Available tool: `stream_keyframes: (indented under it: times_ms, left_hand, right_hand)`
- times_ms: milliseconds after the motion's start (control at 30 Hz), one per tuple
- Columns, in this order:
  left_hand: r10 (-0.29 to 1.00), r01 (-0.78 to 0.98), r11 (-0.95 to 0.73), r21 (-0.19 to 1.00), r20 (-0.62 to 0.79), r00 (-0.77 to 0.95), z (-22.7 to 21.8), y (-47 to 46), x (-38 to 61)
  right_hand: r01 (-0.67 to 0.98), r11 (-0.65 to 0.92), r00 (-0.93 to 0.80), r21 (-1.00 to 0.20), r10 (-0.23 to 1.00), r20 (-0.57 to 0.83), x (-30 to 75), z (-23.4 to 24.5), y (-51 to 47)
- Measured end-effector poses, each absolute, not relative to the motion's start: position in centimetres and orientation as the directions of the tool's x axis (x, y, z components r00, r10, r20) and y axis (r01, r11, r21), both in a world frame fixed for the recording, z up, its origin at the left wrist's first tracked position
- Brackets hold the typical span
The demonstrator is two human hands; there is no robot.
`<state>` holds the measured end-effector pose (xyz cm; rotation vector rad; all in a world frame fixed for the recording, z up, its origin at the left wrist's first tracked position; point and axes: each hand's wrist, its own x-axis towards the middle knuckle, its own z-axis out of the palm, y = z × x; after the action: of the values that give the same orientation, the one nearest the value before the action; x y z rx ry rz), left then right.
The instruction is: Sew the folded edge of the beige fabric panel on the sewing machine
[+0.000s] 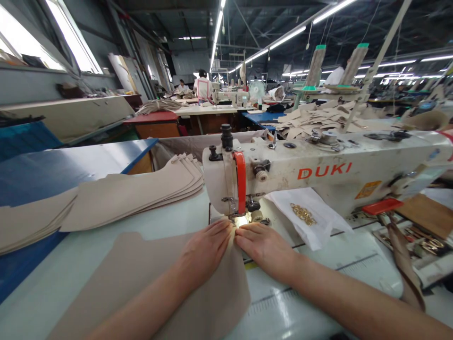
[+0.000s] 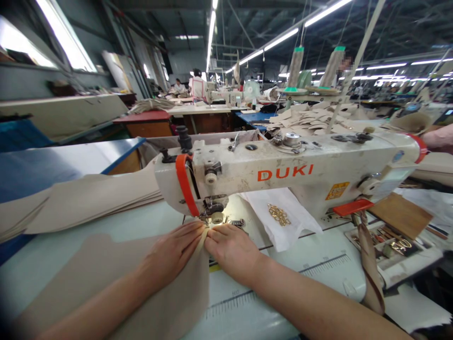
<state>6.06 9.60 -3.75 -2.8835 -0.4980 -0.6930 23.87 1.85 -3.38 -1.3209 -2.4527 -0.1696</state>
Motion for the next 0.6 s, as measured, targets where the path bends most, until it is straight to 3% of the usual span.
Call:
stream_keyframes:
  times_ms: [600]
  left_hand:
    - [0.163,0.294,-0.929,-0.224,0.466,0.87,-3.46,9.97,6.56]
  right_hand:
    - [0.853,0.523,-0.495,-0.012,0.814,0.306,23.56,-2.99,2.06]
